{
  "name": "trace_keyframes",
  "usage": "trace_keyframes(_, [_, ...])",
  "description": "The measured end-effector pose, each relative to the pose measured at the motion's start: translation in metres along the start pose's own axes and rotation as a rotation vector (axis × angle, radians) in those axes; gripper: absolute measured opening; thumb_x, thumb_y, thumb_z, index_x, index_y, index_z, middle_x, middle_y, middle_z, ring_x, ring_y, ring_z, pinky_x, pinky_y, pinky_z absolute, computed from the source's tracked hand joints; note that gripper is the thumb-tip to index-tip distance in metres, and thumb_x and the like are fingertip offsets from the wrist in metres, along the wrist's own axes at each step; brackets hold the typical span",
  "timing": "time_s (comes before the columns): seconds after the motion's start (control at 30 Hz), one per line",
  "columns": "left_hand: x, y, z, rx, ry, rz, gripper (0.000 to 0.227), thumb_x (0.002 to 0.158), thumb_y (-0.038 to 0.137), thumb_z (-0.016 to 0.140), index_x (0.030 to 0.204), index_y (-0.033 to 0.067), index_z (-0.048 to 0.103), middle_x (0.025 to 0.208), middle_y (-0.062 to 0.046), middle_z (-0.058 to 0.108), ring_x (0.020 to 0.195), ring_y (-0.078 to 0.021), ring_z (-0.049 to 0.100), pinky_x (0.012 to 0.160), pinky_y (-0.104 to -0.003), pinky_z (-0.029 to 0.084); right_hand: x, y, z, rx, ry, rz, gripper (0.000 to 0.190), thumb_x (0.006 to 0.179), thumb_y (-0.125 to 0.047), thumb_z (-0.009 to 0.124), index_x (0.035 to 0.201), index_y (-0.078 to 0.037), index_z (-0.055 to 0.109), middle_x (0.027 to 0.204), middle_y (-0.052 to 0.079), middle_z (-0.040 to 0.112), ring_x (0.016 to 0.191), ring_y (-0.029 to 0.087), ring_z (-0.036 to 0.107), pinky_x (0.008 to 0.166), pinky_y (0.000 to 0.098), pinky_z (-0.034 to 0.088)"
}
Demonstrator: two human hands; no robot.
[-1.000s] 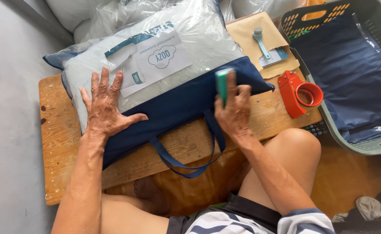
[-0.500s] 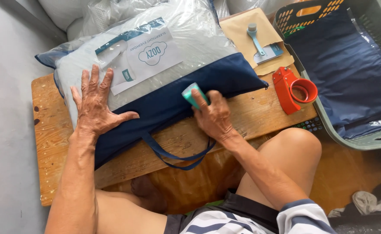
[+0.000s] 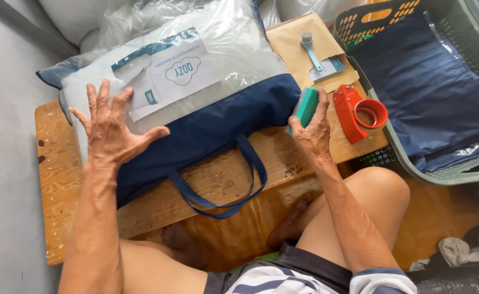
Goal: The person uses a green sponge to wipe the surface of a packaged pillow placed on a wooden table. The person repeatedly scrubs the pillow's plastic packaging and edges, occasionally adjusting the pillow's position.
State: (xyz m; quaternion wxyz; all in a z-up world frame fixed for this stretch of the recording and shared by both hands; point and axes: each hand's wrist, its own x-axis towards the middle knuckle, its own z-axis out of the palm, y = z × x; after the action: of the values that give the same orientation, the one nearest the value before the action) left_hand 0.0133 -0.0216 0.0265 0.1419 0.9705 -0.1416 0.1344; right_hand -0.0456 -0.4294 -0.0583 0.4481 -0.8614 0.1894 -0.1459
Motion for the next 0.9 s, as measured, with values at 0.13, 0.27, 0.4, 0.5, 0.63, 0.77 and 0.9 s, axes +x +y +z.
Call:
trace_keyframes(0.13, [0.029,0.062,0.031,0.050,0.206,0.133,0.112,0.081,0.092,0.053,0.156,0.0101,0.043,0.169,-0.013,0.018,0.156,-0.0293,0.007,0.115,-0.079,-0.006,-0.003,-0.005,-0.014,-0.037,-0.055,0.020,0.081,0.082,-0.035,0.060,0.155,-0.026,0.026,0.119,0.018,0.061,0.090,0.039,0.064,0.071,0.0492,0.053])
trace_keyframes(0.27, [0.038,0.117,0.061,0.227,0.009,0.165,0.104,0.094,0.097,0.042,0.170,0.0335,0.009,0.172,-0.009,-0.008,0.159,-0.0350,-0.012,0.115,-0.079,-0.013,0.006,0.006,-0.012,-0.079,0.045,-0.079,0.086,0.082,-0.032,0.062,0.160,-0.015,0.028,0.140,0.016,0.038,0.119,0.037,0.052,0.092,0.0493,0.049])
trace_keyframes(0.4, [0.034,0.138,0.084,0.247,0.012,0.224,0.085,0.101,0.083,0.035,0.167,0.0318,0.017,0.171,-0.015,0.009,0.155,-0.0432,0.001,0.109,-0.083,-0.004,0.004,-0.004,0.010,-0.183,0.034,-0.404,0.085,0.098,-0.029,0.060,0.165,-0.030,0.006,0.124,0.020,0.038,0.080,0.025,0.061,0.051,0.0347,0.063])
trace_keyframes(0.5, [0.028,0.141,0.084,0.292,0.045,0.238,0.086,0.102,0.084,0.040,0.167,0.0308,0.019,0.170,-0.015,0.011,0.155,-0.0431,0.005,0.110,-0.084,0.001,0.004,0.000,0.037,-0.299,-0.006,-0.513,0.098,0.096,-0.024,0.068,0.166,-0.028,0.000,0.116,0.012,0.034,0.095,0.032,0.051,0.061,0.0440,0.058])
trace_keyframes(0.63, [0.020,0.138,0.095,0.332,0.059,0.250,0.087,0.103,0.085,0.044,0.167,0.0308,0.020,0.170,-0.014,0.012,0.154,-0.0427,0.006,0.110,-0.084,0.003,0.005,0.028,0.044,-0.343,0.137,-0.385,0.097,0.098,-0.020,0.061,0.166,-0.028,-0.007,0.115,0.016,0.037,0.095,0.031,0.051,0.061,0.0445,0.060])
trace_keyframes(0.77, [0.016,0.140,0.101,0.354,0.128,0.297,0.087,0.105,0.086,0.042,0.167,0.0289,0.023,0.169,-0.017,0.016,0.153,-0.0446,0.009,0.108,-0.084,0.003,0.020,0.017,0.003,-0.347,-0.056,0.030,0.076,0.097,-0.032,0.045,0.166,-0.020,0.014,0.117,0.024,0.043,0.080,0.041,0.057,0.071,0.0544,0.054])
trace_keyframes(0.9, [0.009,0.135,0.112,0.269,0.312,0.374,0.086,0.096,0.069,0.062,0.163,0.0217,0.037,0.166,-0.024,0.024,0.150,-0.0532,0.016,0.100,-0.089,0.008,0.046,0.026,-0.026,-0.018,-0.015,0.091,0.067,0.089,-0.038,0.059,0.153,-0.025,0.051,0.112,0.030,0.063,0.113,0.048,0.063,0.091,0.0566,0.050])
